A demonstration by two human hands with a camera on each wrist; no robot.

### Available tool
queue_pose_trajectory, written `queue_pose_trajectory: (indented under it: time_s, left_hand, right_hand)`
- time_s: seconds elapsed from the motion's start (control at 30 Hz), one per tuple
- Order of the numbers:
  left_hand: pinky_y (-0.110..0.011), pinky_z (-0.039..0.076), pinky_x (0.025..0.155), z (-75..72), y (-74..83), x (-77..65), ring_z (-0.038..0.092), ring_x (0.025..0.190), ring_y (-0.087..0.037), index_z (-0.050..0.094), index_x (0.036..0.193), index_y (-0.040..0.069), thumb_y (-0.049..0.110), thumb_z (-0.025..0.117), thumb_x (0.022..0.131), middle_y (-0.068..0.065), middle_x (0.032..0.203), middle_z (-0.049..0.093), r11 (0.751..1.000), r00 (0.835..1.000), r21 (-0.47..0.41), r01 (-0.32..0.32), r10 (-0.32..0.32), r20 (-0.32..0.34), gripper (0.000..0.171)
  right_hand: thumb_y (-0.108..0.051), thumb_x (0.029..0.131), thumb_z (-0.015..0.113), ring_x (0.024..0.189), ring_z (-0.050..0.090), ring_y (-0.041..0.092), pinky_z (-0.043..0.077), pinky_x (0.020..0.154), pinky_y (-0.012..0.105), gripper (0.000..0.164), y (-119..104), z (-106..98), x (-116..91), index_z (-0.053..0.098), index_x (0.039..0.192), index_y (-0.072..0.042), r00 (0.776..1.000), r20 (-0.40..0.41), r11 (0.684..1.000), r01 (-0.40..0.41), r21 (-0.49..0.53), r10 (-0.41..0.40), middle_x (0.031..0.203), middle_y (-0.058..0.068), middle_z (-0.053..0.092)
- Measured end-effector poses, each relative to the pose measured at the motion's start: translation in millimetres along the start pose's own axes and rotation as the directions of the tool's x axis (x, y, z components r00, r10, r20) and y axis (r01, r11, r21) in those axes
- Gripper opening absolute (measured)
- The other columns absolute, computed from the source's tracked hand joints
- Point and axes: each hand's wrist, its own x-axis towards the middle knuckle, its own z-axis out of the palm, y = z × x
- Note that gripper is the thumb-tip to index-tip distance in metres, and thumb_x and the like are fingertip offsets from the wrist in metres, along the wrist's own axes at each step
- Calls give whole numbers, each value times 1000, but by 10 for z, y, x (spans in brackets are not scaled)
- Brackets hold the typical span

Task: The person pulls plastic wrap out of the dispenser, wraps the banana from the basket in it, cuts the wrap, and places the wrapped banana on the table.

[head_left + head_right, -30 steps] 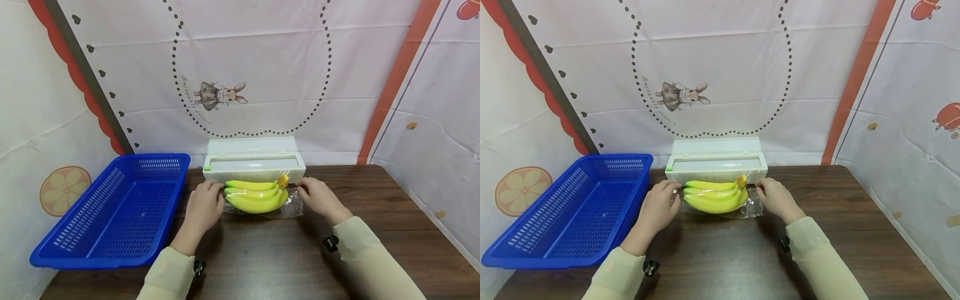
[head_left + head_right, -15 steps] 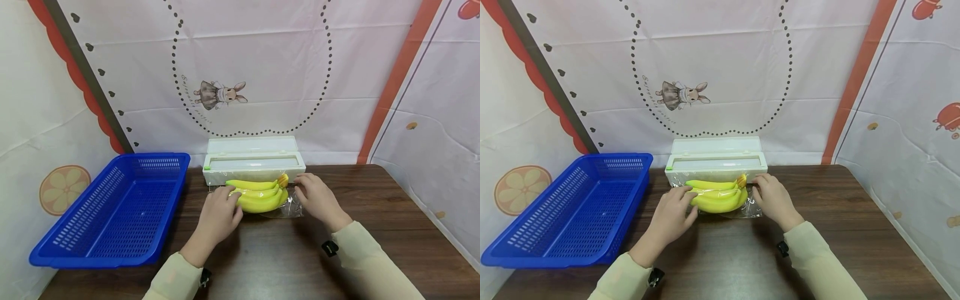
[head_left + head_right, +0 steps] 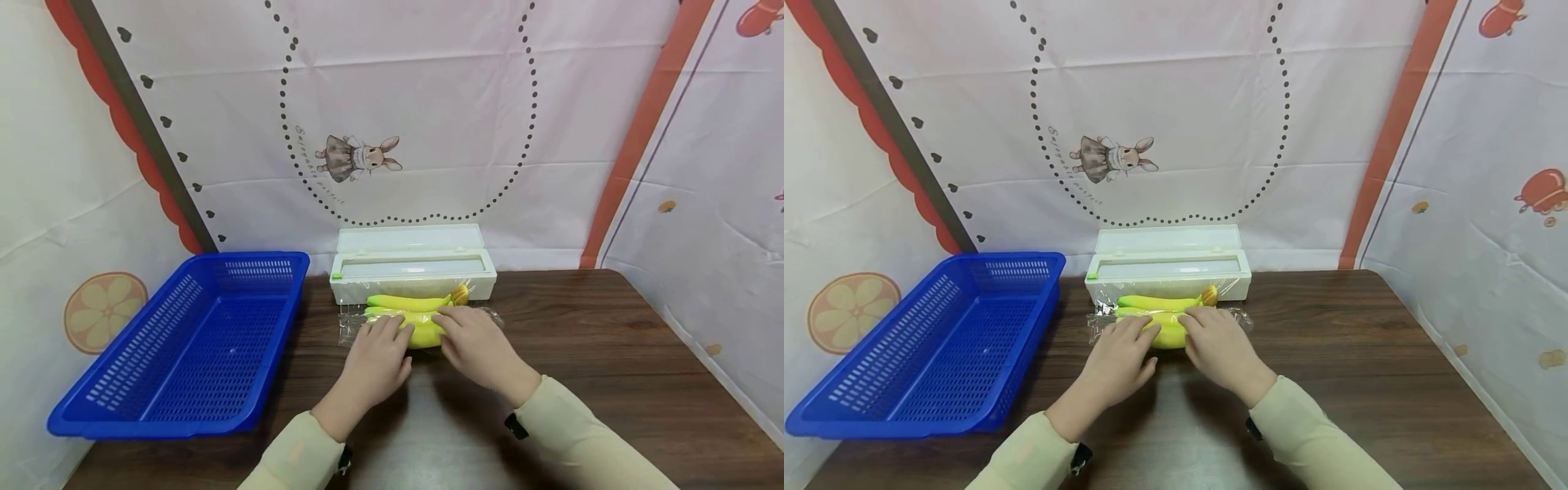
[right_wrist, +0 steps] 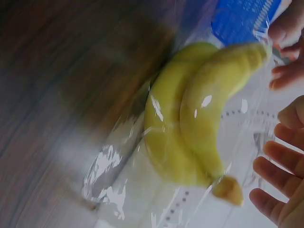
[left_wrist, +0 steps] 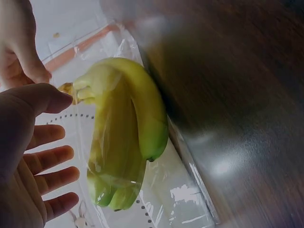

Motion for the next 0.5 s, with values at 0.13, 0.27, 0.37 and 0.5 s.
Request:
queue_pose_trajectory:
  time_s: [0.13, 0.27, 0.37, 0.5]
  left_hand:
    - [-43, 45, 94, 29, 19, 31, 52, 120, -26, 56, 130, 13, 38, 67, 83, -8, 133, 55, 1000, 996, 14, 12, -13, 83, 54]
    - [-44, 43, 97, 55, 36, 61, 50, 122, -27, 52, 134, 11, 39, 66, 84, -8, 135, 53, 999, 988, 28, 24, -28, 154, 58]
    - [-45, 42, 97, 86, 48, 81, 50, 120, -26, 52, 134, 11, 40, 66, 84, -7, 133, 54, 998, 985, 52, 26, -35, 171, 60]
    - [-46, 40, 99, 133, 59, 107, 50, 119, -26, 51, 135, 11, 41, 65, 85, -7, 132, 54, 997, 977, 71, 24, -39, 208, 61]
  right_hand:
    - [-15, 79, 71, 108, 60, 27, 48, 92, 44, 43, -75, 76, 41, 62, 120, -3, 996, 85, 1000, 17, -24, -15, 119, 12, 63]
    - [-20, 80, 70, 115, 58, 25, 44, 99, 46, 47, -117, 153, 94, 60, 124, -4, 984, 181, 999, 17, -51, -8, 124, 10, 62]
    - [-24, 83, 68, 120, 56, 26, 40, 104, 47, 49, -141, 202, 127, 59, 126, -4, 962, 274, 998, 3, -70, 17, 127, 10, 60]
    - [-29, 84, 68, 125, 52, 28, 32, 110, 47, 53, -163, 240, 155, 56, 129, -3, 920, 389, 995, -23, -96, 59, 132, 11, 58]
